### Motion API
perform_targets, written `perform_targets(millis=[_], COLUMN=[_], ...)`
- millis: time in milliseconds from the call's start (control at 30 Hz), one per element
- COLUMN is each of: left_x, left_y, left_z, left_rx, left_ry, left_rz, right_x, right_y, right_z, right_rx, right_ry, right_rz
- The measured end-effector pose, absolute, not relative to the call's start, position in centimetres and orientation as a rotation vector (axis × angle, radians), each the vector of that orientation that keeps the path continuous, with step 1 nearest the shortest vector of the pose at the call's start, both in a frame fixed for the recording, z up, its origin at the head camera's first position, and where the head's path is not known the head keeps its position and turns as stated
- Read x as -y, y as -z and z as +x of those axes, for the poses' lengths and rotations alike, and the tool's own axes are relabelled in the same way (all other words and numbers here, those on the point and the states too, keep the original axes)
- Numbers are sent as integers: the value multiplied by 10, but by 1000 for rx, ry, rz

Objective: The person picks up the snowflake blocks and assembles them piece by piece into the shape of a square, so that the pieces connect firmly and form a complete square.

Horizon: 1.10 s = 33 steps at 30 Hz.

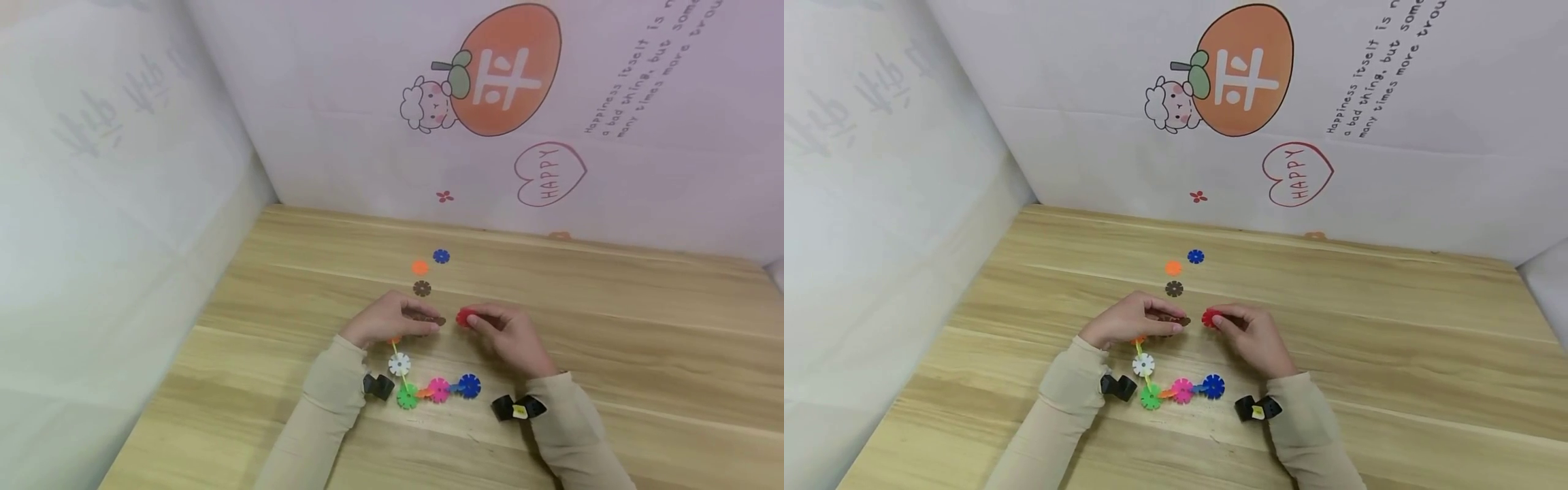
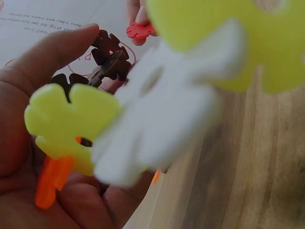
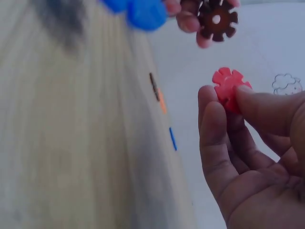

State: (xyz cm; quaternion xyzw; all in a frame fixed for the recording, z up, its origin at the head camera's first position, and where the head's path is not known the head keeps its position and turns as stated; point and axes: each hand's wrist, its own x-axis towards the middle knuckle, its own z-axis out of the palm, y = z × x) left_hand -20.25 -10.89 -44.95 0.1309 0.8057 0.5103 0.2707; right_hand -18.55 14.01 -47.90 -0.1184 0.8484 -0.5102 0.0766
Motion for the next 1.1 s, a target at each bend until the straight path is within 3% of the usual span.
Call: perform_targets(millis=[1100], left_x=[107], left_y=[446], left_z=[-200], left_rx=[-2198], left_ry=[-1316], left_rz=[424], right_x=[-131], right_y=[465], right_z=[-177], right_rx=[-2393], right_ry=[1625], right_rz=[-485])
